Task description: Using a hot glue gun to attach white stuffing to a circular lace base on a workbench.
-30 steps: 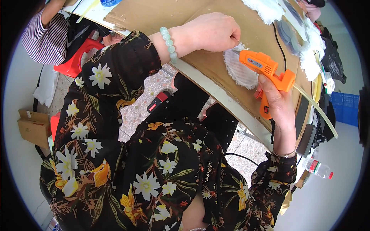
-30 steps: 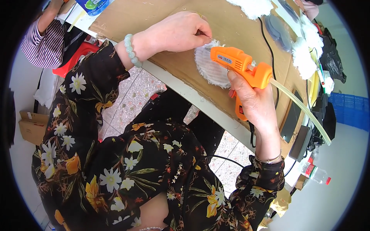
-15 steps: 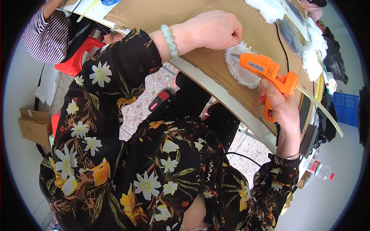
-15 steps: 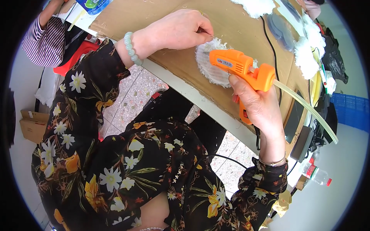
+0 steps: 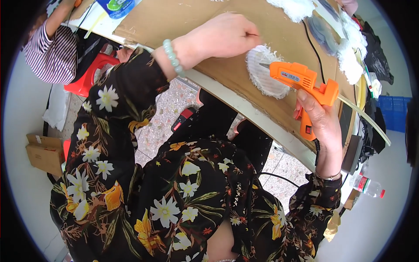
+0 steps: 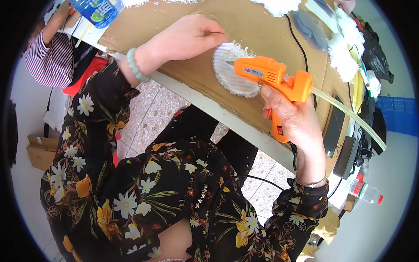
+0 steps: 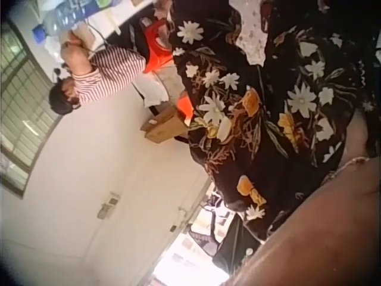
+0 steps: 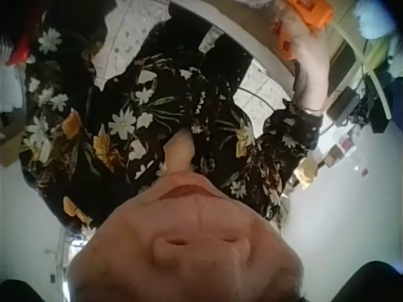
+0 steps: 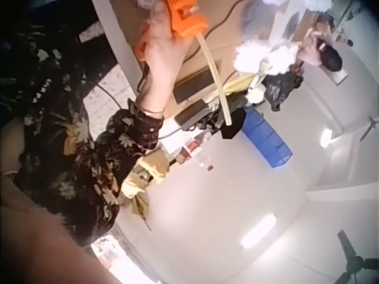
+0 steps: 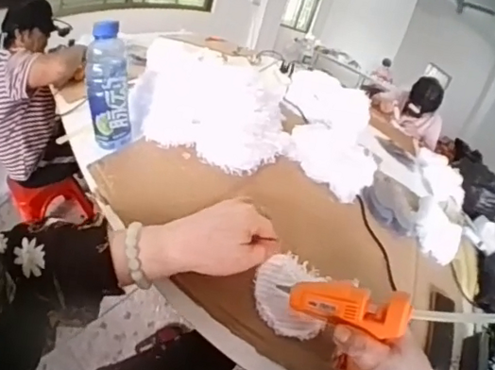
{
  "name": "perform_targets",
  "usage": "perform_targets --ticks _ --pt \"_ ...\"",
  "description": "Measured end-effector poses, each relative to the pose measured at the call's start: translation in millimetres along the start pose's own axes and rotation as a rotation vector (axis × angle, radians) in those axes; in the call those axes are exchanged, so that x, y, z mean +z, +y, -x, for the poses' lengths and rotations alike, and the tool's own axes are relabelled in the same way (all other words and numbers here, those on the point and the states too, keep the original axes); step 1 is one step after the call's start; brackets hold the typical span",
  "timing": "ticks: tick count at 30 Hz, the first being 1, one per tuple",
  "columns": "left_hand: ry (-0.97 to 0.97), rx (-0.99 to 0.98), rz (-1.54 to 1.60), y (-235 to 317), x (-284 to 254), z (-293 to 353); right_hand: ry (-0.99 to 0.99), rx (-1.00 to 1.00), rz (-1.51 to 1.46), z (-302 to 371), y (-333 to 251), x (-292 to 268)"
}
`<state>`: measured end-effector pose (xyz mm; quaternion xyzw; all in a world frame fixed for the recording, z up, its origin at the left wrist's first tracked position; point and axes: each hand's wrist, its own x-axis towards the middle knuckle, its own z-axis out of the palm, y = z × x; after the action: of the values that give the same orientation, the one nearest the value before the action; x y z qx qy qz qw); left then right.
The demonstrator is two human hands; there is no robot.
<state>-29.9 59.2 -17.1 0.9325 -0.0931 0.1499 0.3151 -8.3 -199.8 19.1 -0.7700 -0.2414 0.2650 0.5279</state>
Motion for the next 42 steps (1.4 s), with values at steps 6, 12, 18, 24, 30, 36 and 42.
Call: perform_targets --ticks 6,12,18,24,30,36,42 --pt "0.108 0.21 -0.146 -8 4 20 -0.005 -0.012 -0.066 2 6 -5" --pt "0.083 0.293 -0.143 3 7 19 0.019 -0.018 -0.098 5 14 -12" --pt "0.067 0.31 -0.199 3 4 18 -0.015 -0.002 -0.109 7 7 -9" --pt "0.034 0.205 0.012 3 4 10 0.013 -0.009 -0.146 4 9 -3" --pt "0.039 0.267 -0.041 -4 15 1 0.012 -0.029 -0.125 -1 11 0" --pt "-0.053 0.181 -0.113 1 -3 13 -0.045 -0.053 -0.118 -8 3 8" --pt "0.023 0.192 -0.11 1 -1 20 -0.006 -0.028 -0.08 -12 8 8"
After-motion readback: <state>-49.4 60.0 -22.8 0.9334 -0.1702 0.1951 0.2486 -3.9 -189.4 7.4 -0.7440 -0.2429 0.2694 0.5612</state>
